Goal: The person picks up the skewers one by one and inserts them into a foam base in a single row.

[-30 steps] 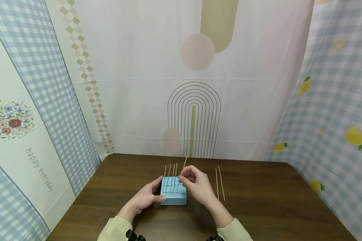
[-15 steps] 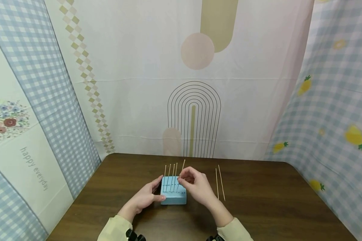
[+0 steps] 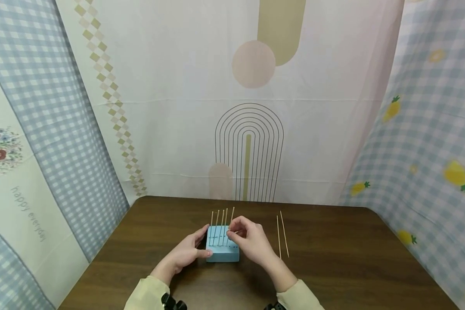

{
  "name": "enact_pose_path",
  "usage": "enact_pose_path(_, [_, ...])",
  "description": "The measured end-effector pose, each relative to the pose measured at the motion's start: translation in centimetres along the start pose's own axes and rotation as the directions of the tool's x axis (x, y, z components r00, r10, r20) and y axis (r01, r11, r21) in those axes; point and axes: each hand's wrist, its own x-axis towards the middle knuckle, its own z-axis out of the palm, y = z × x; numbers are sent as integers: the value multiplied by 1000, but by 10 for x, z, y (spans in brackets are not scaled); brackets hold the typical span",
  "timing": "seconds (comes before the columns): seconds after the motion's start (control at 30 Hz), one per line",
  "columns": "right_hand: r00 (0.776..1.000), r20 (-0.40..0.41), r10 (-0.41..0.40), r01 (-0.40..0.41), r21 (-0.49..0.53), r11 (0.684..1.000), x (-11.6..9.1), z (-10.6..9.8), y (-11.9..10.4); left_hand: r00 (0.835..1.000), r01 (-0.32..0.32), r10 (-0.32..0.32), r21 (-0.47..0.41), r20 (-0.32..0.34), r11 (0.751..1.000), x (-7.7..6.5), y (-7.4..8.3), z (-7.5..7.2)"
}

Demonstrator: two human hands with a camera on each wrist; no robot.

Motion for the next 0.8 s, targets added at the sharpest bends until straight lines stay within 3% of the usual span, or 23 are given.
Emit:
enact_pose_path(0.43, [999, 32, -22, 22, -18, 1000, 0, 4, 5, 1000, 5, -5, 7, -4, 1000, 1, -1, -2])
enact_pose_path(0.8, [999, 36, 10, -10, -17, 1000, 0, 7, 4, 1000, 9, -9, 7, -2, 1000, 1, -2, -1])
